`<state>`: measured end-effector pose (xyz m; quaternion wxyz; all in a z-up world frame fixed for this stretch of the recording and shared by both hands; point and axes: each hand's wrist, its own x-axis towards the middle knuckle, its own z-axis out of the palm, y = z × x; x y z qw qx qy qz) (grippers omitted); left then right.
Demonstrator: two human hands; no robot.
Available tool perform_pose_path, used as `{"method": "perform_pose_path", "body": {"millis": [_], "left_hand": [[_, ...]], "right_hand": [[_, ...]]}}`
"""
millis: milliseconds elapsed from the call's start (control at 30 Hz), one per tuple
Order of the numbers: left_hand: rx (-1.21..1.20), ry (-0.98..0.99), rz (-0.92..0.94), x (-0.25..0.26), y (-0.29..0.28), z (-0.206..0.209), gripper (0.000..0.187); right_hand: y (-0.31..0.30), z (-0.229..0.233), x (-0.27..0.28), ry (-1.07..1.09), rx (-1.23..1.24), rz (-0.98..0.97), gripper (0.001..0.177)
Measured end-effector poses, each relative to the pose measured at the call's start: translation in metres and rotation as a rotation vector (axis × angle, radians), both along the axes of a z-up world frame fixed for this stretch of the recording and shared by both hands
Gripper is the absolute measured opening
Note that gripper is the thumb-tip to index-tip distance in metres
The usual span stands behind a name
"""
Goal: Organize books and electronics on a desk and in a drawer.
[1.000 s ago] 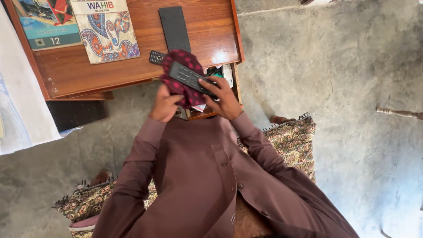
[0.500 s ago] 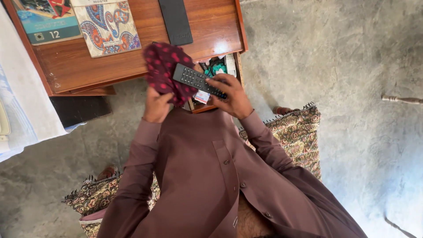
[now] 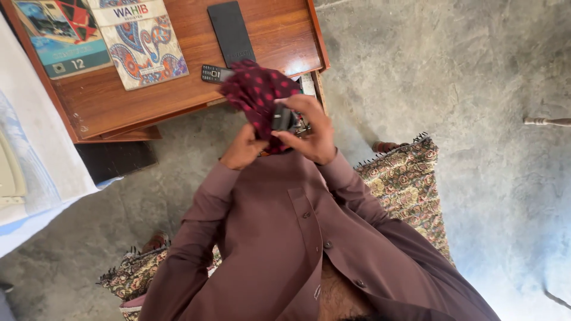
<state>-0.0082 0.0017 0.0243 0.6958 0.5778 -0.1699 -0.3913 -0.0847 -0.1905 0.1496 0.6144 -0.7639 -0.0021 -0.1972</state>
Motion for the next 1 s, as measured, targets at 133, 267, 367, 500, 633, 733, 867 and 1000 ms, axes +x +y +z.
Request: {"method": "perform_pose_path", "body": {"millis": [133,267,367,500,633,733,867,1000], "left_hand": [[-0.025,0.113,-0.147,-0.005,-0.001,-0.002,0.033],[-0.219,0.120,-0.030,-0.002,0.001,0.018,0.034],[-0.319,0.288,0.034,-0.005,0.004,-0.012,0.033],[-0.030,-0.083,-0.233,-0.018,0.001,-0.081,0.029],[-0.004,-0.174,-0.403,-0.014,-0.002,-0.077,0.025],[-0.101,0.080,-0.062,-0.010,0.008,-0.015,0.047],[-0.156,0.061,-0.146,-0.016,0.014,-0.066,0.052],[-0.102,-0.063,-0.327,-0.026,0.021,-0.138,0.047]], "right_hand": [[0.002,-0.015,0.009,-0.033,-0.555,0.030,0.057],[-0.003,-0.015,0.007,-0.030,-0.551,-0.008,0.059],[0.002,-0.010,0.009,0.020,-0.546,-0.003,0.056],[0.025,0.000,0.010,-0.133,-0.643,0.088,0.053],[0.019,-0.012,0.009,-0.227,-0.697,0.135,0.050],[-0.005,-0.026,0.001,-0.131,-0.733,0.061,0.048],[0.004,-0.021,0.000,-0.043,-0.680,0.053,0.048],[0.032,-0.005,-0.001,-0.199,-0.712,0.170,0.049]]}}
